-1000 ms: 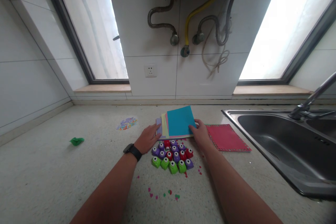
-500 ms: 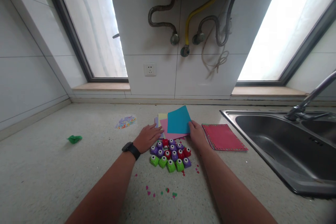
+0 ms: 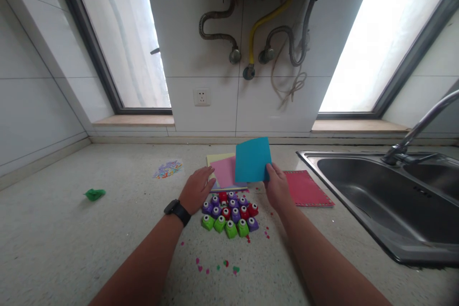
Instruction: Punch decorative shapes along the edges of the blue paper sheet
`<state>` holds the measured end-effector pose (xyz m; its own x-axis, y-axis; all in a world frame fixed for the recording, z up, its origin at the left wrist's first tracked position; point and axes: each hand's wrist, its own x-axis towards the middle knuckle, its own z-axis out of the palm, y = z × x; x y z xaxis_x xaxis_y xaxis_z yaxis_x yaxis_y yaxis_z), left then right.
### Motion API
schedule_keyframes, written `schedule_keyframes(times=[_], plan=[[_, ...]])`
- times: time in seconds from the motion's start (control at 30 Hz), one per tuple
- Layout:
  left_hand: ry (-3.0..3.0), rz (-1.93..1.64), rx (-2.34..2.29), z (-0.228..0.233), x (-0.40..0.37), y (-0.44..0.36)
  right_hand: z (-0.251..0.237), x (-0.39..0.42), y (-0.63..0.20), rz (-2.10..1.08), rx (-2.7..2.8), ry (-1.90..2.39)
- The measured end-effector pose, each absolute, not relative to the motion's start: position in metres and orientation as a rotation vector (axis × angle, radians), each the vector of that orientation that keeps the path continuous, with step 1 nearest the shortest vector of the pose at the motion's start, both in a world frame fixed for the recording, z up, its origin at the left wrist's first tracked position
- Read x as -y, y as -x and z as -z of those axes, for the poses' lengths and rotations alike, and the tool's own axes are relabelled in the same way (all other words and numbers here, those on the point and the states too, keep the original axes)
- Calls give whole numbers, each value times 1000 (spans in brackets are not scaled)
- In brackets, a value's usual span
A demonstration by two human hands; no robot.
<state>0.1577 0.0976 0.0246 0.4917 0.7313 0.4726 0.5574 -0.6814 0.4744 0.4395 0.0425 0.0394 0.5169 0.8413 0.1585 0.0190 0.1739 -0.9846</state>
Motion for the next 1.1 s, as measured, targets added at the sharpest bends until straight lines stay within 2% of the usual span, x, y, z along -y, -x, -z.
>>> schedule_keyframes(times=[0.1, 0.2, 0.3, 0.47, 0.67, 0.8, 1.0, 1.1], plan=[[-2066, -1105, -1050, -35, -78, -166, -60, -30, -440, -860, 849, 1135], [-1473, -1139, -845, -45, -61, -174, -81, -15, -438, -985, 893, 1028], [-1178, -1093, -573, -55, -50, -179, -87, -4, -430, -1050, 921, 927], [-1202, -892, -297, -66, -38, -176, -74, 2, -418, -1020, 1045, 958], [-1418, -723, -700, -63, -38, -170, -68, 6, -416, -969, 1193, 1045], [-1502, -677, -793, -63, -41, -172, -70, 5, -419, -913, 1276, 1103], [-1434, -782, -875, -66, -44, -174, -79, 7, -439, -636, 1320, 1170], [-1320, -925, -889, -65, -46, -175, -88, 15, -447, -377, 1713, 1322]])
